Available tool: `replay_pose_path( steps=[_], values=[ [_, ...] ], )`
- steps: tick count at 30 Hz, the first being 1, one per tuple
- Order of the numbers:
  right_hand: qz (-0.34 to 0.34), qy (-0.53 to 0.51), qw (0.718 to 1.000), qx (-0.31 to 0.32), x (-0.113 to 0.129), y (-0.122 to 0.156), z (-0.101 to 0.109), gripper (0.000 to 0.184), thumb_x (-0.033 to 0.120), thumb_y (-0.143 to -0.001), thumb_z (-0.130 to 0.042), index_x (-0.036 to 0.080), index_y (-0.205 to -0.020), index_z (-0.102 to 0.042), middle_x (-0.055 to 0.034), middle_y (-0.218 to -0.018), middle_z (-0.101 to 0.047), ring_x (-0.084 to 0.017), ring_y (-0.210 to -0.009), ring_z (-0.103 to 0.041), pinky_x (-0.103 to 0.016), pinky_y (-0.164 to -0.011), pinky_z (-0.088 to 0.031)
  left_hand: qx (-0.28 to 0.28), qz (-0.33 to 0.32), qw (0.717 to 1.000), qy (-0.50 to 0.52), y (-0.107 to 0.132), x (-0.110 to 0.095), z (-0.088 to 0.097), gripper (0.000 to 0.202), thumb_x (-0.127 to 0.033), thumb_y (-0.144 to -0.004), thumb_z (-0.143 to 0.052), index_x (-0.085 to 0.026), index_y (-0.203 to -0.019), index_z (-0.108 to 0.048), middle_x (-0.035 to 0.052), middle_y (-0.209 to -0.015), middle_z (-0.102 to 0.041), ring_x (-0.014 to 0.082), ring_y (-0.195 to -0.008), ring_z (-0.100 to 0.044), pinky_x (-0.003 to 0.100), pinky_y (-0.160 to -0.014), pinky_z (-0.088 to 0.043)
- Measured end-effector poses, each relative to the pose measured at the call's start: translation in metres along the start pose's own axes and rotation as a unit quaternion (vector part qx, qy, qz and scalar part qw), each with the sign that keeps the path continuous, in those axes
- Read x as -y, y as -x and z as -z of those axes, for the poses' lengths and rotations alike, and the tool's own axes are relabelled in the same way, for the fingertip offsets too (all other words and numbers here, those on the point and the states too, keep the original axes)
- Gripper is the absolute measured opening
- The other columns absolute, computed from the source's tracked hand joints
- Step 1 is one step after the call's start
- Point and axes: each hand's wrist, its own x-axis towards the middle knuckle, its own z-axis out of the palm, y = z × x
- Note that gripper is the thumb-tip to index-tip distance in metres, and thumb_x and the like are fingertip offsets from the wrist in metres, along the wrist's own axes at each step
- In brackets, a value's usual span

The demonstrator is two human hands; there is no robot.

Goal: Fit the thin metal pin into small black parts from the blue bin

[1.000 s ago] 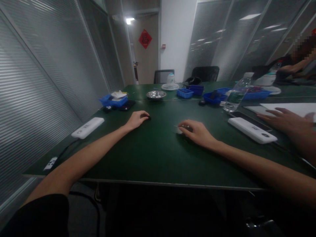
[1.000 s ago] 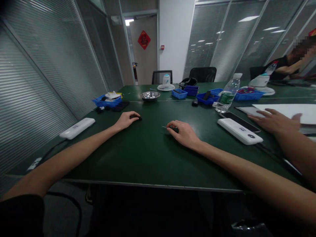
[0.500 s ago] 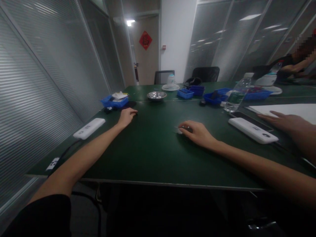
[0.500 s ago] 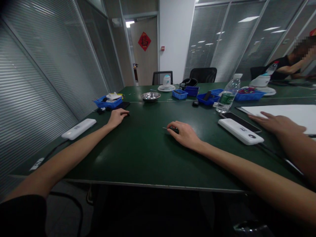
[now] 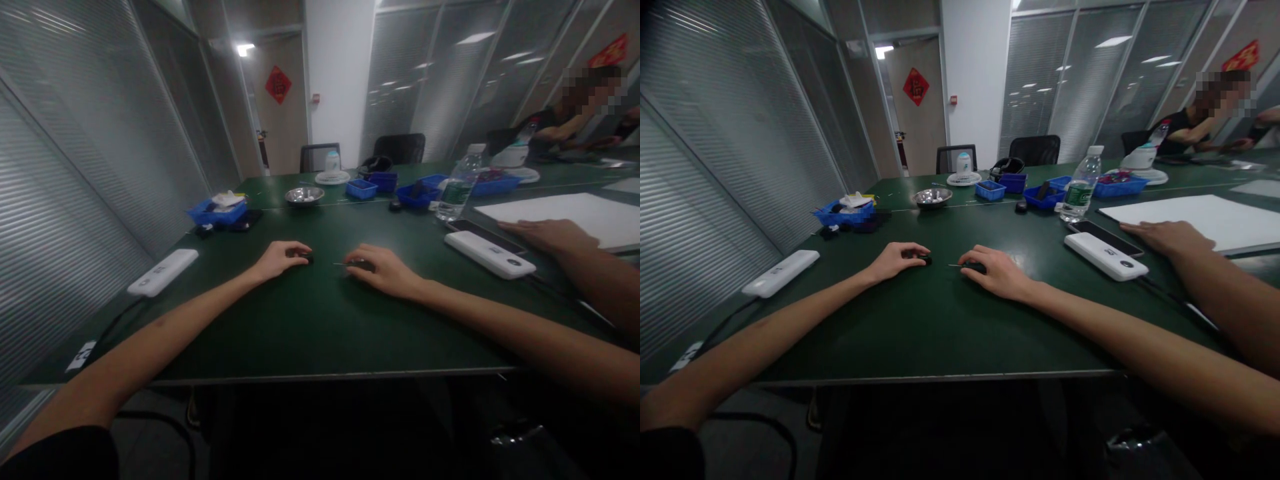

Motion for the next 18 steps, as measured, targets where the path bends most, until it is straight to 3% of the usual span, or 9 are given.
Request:
replay_pose_path(
  steps=[3,5,10,18],
  values=[
    [0.028,0.006,1.0,0.011,0.002,0.001,0.0,0.027,0.038,-0.103,-0.057,0.022,-0.12,-0.07,-0.0082,-0.111,-0.068,-0.019,-0.088,-0.064,-0.033,-0.075,-0.049,0.04,-0.022,0.998,0.033,0.004,-0.028,-0.021,0.033,-0.042,-0.09,-0.075,-0.021,-0.116,-0.078,0.0043,-0.094,-0.074,0.0179,-0.08,-0.063,0.031,-0.074,-0.048],
    [0.037,0.01,0.999,0.02,0.002,0.001,-0.001,0.027,0.038,-0.103,-0.057,0.022,-0.12,-0.07,-0.0078,-0.11,-0.067,-0.019,-0.086,-0.063,-0.032,-0.074,-0.048,0.046,-0.028,0.997,0.05,0.007,-0.036,-0.026,0.029,-0.038,-0.09,-0.076,-0.021,-0.113,-0.079,0.0039,-0.094,-0.074,0.0178,-0.081,-0.063,0.031,-0.075,-0.048],
    [0.052,0.03,0.997,0.039,0.002,0.001,-0.002,0.028,0.039,-0.104,-0.055,0.024,-0.122,-0.069,-0.0076,-0.111,-0.066,-0.019,-0.087,-0.063,-0.033,-0.074,-0.048,0.052,-0.028,0.995,0.079,0.009,-0.04,-0.024,0.024,-0.033,-0.091,-0.076,-0.022,-0.113,-0.079,0.005,-0.103,-0.077,0.0191,-0.086,-0.066,0.032,-0.077,-0.049],
    [0.069,0.026,0.996,0.049,0.003,0.001,-0.002,0.03,0.041,-0.106,-0.051,0.023,-0.125,-0.066,-0.0083,-0.114,-0.066,-0.02,-0.091,-0.064,-0.034,-0.076,-0.049,0.039,-0.02,0.995,0.094,0.01,-0.048,-0.031,0.021,-0.03,-0.088,-0.079,-0.02,-0.106,-0.081,0.0057,-0.099,-0.078,0.0195,-0.087,-0.069,0.033,-0.081,-0.052]
  ],
)
